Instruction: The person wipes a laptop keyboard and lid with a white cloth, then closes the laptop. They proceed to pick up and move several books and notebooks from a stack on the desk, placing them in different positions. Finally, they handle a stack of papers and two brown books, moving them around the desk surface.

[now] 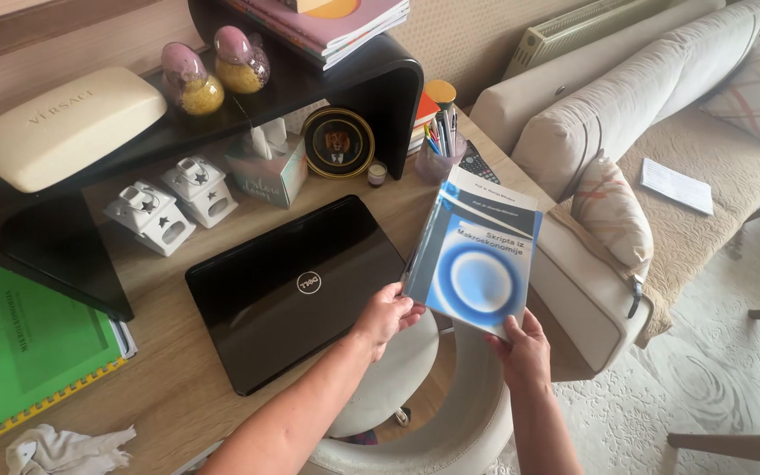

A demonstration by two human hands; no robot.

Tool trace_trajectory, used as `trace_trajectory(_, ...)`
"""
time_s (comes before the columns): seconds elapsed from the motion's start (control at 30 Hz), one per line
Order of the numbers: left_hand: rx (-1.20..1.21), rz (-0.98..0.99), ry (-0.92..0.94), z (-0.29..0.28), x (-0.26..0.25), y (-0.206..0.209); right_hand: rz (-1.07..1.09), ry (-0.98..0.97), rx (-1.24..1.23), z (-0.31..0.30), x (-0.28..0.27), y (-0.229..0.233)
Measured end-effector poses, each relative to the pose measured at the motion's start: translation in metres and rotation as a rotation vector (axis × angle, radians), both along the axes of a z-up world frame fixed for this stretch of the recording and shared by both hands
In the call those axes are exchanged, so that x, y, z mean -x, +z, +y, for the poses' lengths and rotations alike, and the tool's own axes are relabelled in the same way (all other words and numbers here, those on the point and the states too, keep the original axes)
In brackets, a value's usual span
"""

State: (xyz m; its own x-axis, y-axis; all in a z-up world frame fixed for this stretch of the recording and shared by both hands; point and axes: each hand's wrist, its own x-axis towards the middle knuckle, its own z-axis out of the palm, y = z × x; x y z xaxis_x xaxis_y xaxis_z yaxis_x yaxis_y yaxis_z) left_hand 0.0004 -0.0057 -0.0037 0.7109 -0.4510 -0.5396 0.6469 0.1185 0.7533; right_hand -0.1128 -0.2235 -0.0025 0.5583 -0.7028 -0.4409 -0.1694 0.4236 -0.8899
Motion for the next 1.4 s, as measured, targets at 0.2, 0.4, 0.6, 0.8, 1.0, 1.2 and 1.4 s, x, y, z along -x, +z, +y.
trace_trajectory(0.2,0.108,-0.086,-0.041,0.004,0.012,-0.038,-0.074,-0.021,-0.002,-0.064,-0.016,-0.073)
trace_trajectory(0.4,-0.060,-0.104,-0.096,0.055,0.034,-0.018,0.068,-0.037,0.068,-0.058,-0.026,-0.055)
trace_trajectory(0.6,-0.304,-0.275,0.020,0.151,0.056,-0.006,0.328,-0.044,0.174,-0.006,-0.019,0.007)
trace_trajectory(0.8,-0.842,-0.605,0.370,0.300,0.076,-0.058,0.308,-0.172,0.257,-0.006,-0.010,-0.030)
trace_trajectory(1.0,-1.724,-0.564,0.473,0.419,0.113,-0.087,-0.003,-0.057,0.572,0.045,-0.033,-0.082)
trace_trajectory(1.2,-1.713,-0.347,0.229,0.452,0.136,-0.065,0.043,0.545,0.510,0.256,-0.061,-0.003)
trace_trajectory(1.4,-1.619,-0.459,0.000,0.452,0.153,-0.059,0.035,1.029,0.300,0.413,-0.094,-0.040)
